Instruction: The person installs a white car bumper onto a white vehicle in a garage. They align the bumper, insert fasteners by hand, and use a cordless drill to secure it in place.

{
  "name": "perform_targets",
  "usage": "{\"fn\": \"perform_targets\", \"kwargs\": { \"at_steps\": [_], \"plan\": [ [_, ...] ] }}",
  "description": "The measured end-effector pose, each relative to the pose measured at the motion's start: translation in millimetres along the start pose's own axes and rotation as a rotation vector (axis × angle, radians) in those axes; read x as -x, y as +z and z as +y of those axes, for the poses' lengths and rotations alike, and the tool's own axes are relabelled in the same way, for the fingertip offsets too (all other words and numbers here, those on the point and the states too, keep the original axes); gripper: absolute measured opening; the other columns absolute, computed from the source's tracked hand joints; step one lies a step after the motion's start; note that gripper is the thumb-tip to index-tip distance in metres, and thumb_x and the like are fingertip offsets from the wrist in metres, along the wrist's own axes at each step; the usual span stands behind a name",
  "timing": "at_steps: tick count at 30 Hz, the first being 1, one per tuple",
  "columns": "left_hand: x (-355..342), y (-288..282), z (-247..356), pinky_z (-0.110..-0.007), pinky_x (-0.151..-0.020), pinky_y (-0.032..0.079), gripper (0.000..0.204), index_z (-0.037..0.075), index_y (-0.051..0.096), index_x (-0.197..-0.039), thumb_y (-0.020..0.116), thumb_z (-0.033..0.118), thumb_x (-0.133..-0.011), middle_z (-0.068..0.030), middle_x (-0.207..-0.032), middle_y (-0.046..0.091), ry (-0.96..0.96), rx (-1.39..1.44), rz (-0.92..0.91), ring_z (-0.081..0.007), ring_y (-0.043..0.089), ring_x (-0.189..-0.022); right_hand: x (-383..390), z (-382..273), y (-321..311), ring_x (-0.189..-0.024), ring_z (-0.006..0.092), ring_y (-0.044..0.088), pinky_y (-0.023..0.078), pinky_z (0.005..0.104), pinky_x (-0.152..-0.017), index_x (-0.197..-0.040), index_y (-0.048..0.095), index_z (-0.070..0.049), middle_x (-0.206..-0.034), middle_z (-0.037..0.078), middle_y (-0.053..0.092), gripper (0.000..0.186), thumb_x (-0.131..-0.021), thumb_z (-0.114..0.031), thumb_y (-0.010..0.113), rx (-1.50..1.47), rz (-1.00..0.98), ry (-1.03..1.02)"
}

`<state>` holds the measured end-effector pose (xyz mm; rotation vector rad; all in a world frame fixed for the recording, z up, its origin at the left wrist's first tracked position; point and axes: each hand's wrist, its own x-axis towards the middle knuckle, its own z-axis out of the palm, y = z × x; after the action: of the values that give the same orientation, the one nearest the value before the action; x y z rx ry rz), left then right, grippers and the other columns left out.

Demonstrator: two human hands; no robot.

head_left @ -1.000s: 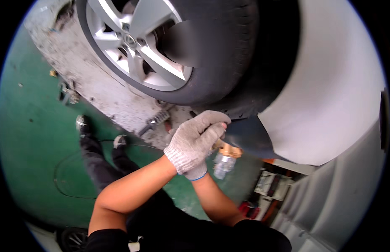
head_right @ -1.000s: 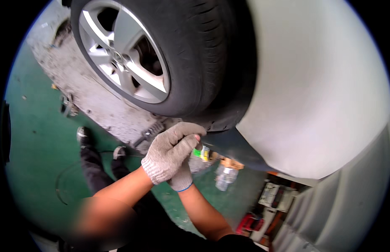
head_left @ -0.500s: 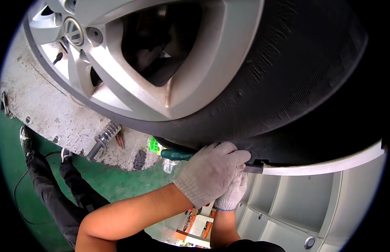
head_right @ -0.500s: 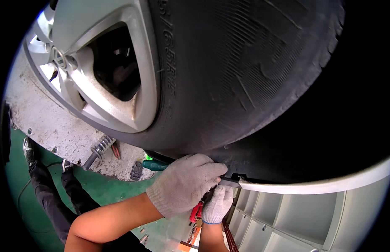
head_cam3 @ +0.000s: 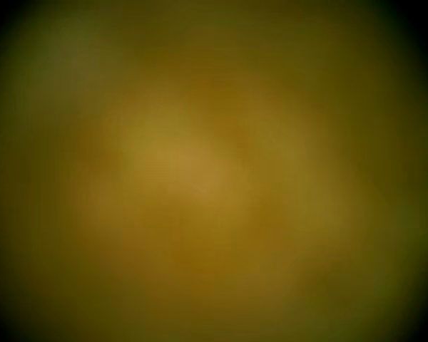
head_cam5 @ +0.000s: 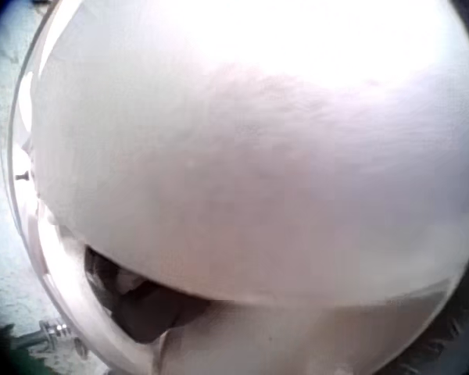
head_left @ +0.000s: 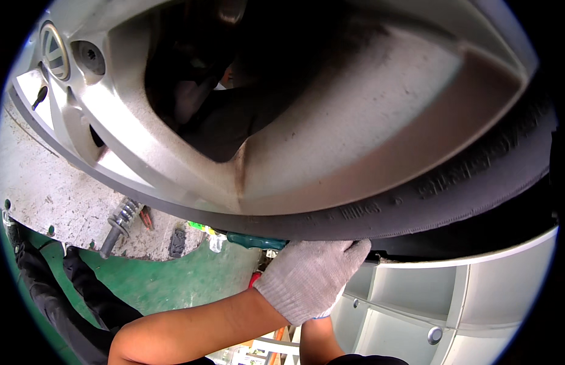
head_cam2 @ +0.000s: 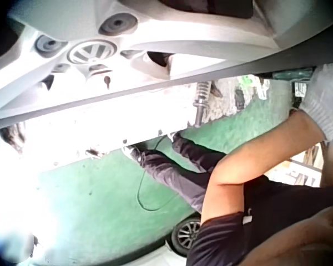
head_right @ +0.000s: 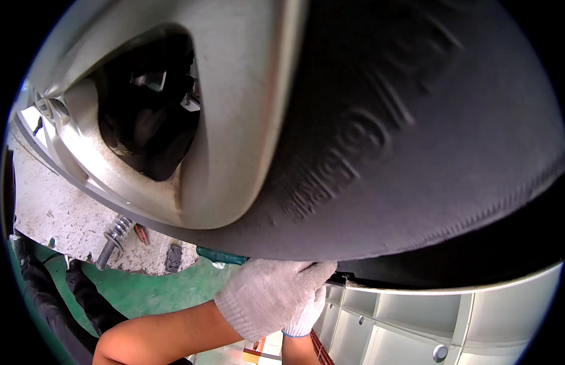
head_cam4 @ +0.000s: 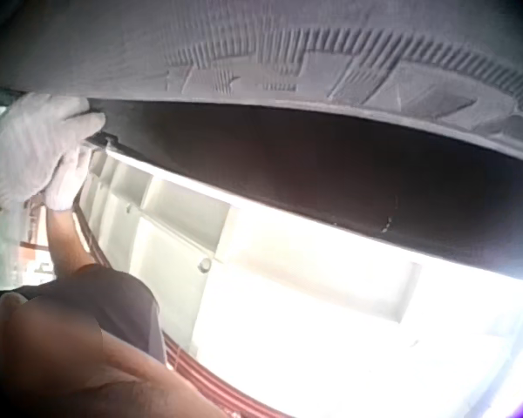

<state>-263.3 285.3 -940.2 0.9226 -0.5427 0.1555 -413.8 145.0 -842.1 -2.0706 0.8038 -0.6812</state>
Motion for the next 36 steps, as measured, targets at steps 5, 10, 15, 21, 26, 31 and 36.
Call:
{"fn": "perform_targets", "kwargs": {
  "at_steps": [5, 10, 15, 21, 26, 31, 36],
  "plan": [
    [-0.4, 0.2, -0.9, -0.039, -0.077, 0.059, 0.036, 0.008, 0.07, -0.116, 0.074, 0.017, -0.082, -0.0081, -0.104, 0.067, 0.002, 0.037, 0.071, -0.027, 0.069, -0.09, 2.7, -2.9, 0.5, -0.109, 0.0242, 0.068, 0.057, 0.037, -0.094, -0.133, 0.058, -0.001, -0.123, 0.013, 0.069, 0.04, -0.103, -0.026, 0.068, 0.049, 0.023, 0.016],
    [0.8, 2.0, -3.7, -0.039, -0.08, 0.058, 0.039, 0.007, 0.07, -0.12, 0.073, 0.016, -0.081, -0.0078, -0.105, 0.067, 0.045, 0.017, 0.069, -0.0272, 0.068, -0.094, 7.5, -1.4, 0.0, -0.107, 0.0244, 0.069, 0.057, 0.0371, -0.093, -0.13, 0.06, -0.002, -0.12, 0.013, 0.07, 0.035, -0.104, -0.024, 0.066, 0.113, 0.034, 0.025],
    [13.4, -11.6, -7.9, -0.039, -0.084, 0.055, 0.043, 0.005, 0.068, -0.123, 0.071, 0.012, -0.081, -0.0079, -0.106, 0.067, -0.052, 0.05, 0.03, -0.027, 0.066, -0.096, 11.6, 19.6, -9.9, -0.105, 0.0247, 0.07, 0.057, 0.0372, -0.092, -0.127, 0.063, -0.003, -0.117, 0.013, 0.071, 0.029, -0.104, -0.021, 0.065, 0.257, -0.024, -0.011],
    [72.0, -22.4, -5.1, -0.044, -0.086, 0.053, 0.053, 0.008, 0.066, -0.127, 0.071, 0.003, -0.075, -0.0118, -0.104, 0.066, -0.253, 0.093, 0.039, -0.0324, 0.063, -0.094, 32.5, 30.9, 35.4, -0.105, 0.0204, 0.068, 0.056, 0.0357, -0.09, -0.129, 0.062, 0.0, -0.116, 0.012, 0.071, 0.041, -0.097, -0.023, 0.071, 0.828, -0.502, 0.036],
    [92.5, -39.9, -6.5, -0.046, -0.084, 0.052, 0.06, 0.007, 0.065, -0.133, 0.067, -0.001, -0.074, -0.0149, -0.106, 0.067, -0.245, 0.092, 0.038, -0.0374, 0.061, -0.093, 37.5, 101.4, 41.5, -0.107, 0.02, 0.067, 0.055, 0.0356, -0.091, -0.132, 0.061, 0.0, -0.119, 0.012, 0.07, 0.046, -0.095, -0.023, 0.073, 0.892, -0.916, -0.041],
    [81.8, -40.4, 5.0, -0.046, -0.085, 0.052, 0.058, 0.004, 0.064, -0.135, 0.066, -0.003, -0.078, -0.0159, -0.106, 0.068, -0.082, 0.097, 0.023, -0.0371, 0.064, -0.092, 46.1, 123.0, 74.7, -0.109, 0.0204, 0.067, 0.054, 0.0357, -0.093, -0.132, 0.06, 0.001, -0.121, 0.013, 0.07, 0.045, -0.095, -0.02, 0.073, 0.624, -0.955, 0.046],
    [81.7, -42.1, 6.7, -0.046, -0.084, 0.052, 0.057, 0.002, 0.058, -0.14, 0.066, -0.003, -0.084, -0.0164, -0.107, 0.067, -0.083, 0.086, 0.0, -0.0372, 0.065, -0.092, 47.4, 123.3, 89.9, -0.111, 0.0207, 0.066, 0.054, 0.0358, -0.095, -0.133, 0.06, 0.001, -0.124, 0.013, 0.069, 0.044, -0.095, -0.018, 0.073, 0.464, -0.936, 0.094]
  ]
}}
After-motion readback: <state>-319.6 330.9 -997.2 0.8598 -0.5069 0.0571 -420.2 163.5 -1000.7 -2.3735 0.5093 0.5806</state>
